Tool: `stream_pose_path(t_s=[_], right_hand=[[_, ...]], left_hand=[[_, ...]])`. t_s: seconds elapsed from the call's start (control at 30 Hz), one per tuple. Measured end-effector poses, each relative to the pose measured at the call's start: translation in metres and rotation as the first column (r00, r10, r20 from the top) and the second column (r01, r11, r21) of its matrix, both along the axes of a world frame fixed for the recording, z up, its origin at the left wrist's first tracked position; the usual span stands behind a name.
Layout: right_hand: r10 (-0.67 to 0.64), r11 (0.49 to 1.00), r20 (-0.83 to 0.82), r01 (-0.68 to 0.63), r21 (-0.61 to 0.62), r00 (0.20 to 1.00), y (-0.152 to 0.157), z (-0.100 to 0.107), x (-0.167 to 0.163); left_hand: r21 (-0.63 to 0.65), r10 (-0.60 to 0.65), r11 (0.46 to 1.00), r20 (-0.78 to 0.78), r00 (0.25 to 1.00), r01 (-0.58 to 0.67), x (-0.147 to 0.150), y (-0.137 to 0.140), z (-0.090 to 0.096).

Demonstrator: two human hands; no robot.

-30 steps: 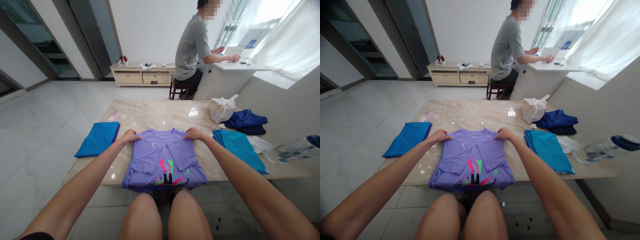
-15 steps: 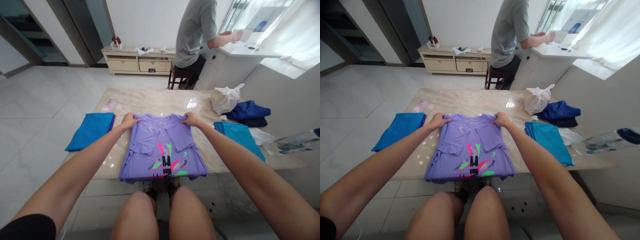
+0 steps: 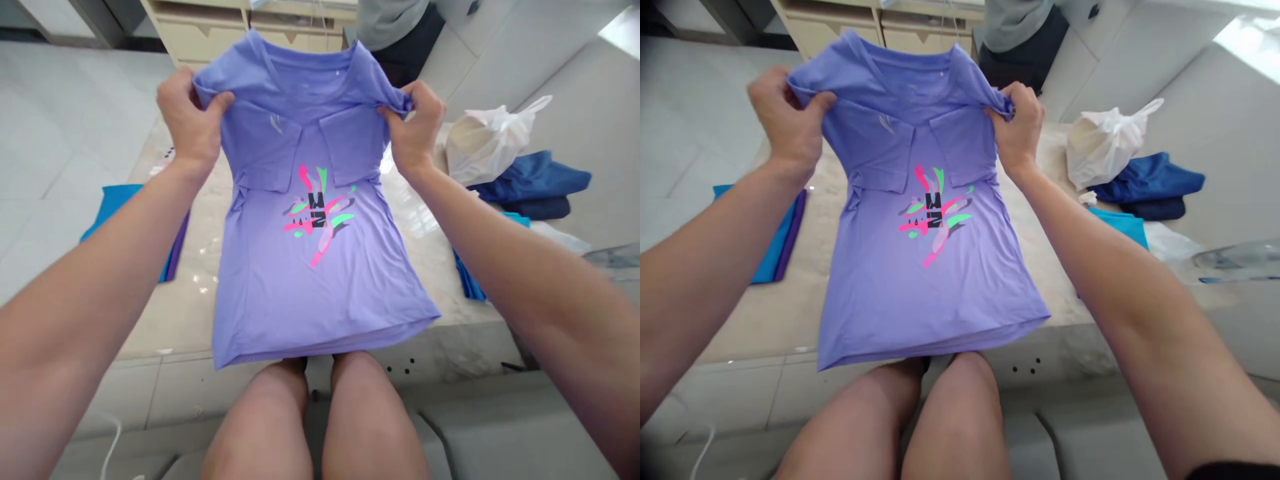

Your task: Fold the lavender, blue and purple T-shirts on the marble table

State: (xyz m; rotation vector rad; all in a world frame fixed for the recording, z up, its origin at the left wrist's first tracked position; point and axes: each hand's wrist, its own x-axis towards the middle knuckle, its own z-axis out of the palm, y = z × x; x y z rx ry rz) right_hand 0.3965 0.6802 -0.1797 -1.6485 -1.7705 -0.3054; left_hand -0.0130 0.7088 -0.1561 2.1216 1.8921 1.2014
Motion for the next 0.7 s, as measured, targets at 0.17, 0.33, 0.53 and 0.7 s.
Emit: stream_pose_path(t_s=[0.17,0.33,0.53,0.7], right_hand=[[0.223,0.965,-0.01,-0.22,0.14,0.975,-0.162,-0.03,0.013],[0.371,0.921,0.111,-0.35,-0.17,0.922,-0.274,-0.087,0.033],[0.444,0.879,0.206,-0.38,-0.286,0.872,-0.273,-0.08,0.042],[0.417,0.897,0.175,-0.373,-0.236,0.892,-0.282,-0.042,0.047]], left_hand=[[0.126,-0.098,0.987,-0.04,0.994,0.103,-0.038,-0.165,-0.033],[-0.009,-0.405,0.907,-0.292,0.867,0.421,-0.07,-0.271,-0.105],[-0.072,-0.44,0.891,-0.389,0.81,0.449,-0.081,-0.27,-0.097],[0.015,-0.357,0.922,-0.352,0.865,0.387,-0.08,-0.283,-0.055]])
